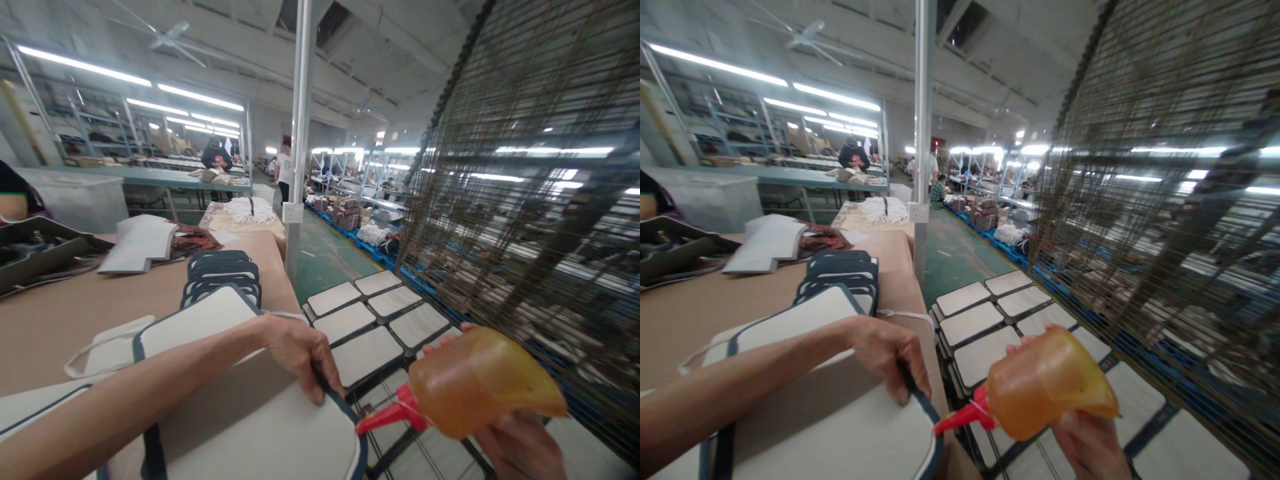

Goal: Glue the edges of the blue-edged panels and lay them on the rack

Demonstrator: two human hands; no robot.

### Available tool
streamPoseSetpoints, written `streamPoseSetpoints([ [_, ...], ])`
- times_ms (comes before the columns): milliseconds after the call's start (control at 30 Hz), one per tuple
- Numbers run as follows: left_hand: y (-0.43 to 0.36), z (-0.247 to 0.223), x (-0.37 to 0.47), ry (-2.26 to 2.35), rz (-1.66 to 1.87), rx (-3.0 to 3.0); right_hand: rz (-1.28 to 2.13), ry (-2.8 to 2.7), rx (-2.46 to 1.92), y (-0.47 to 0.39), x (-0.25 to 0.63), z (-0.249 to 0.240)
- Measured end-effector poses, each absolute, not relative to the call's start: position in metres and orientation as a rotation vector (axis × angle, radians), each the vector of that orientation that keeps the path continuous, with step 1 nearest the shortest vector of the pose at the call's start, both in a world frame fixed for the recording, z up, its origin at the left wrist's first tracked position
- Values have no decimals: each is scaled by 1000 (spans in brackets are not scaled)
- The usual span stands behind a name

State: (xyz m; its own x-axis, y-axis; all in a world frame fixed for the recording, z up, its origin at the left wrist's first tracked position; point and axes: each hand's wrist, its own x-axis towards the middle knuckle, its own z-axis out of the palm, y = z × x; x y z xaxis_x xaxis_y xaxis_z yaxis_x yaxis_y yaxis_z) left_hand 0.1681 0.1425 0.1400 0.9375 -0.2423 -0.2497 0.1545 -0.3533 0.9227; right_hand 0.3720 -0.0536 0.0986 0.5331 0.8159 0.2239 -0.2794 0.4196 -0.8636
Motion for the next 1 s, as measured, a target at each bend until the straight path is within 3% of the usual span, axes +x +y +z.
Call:
streamPoseSetpoints([
  [433, 155, 138, 162, -22, -371, 1871, 664, -765, -890, -46, 375, 88],
  [1000, 177, 128, 150, 31, -216, 1910, 222, -910, -1013, -55, 380, 59],
])
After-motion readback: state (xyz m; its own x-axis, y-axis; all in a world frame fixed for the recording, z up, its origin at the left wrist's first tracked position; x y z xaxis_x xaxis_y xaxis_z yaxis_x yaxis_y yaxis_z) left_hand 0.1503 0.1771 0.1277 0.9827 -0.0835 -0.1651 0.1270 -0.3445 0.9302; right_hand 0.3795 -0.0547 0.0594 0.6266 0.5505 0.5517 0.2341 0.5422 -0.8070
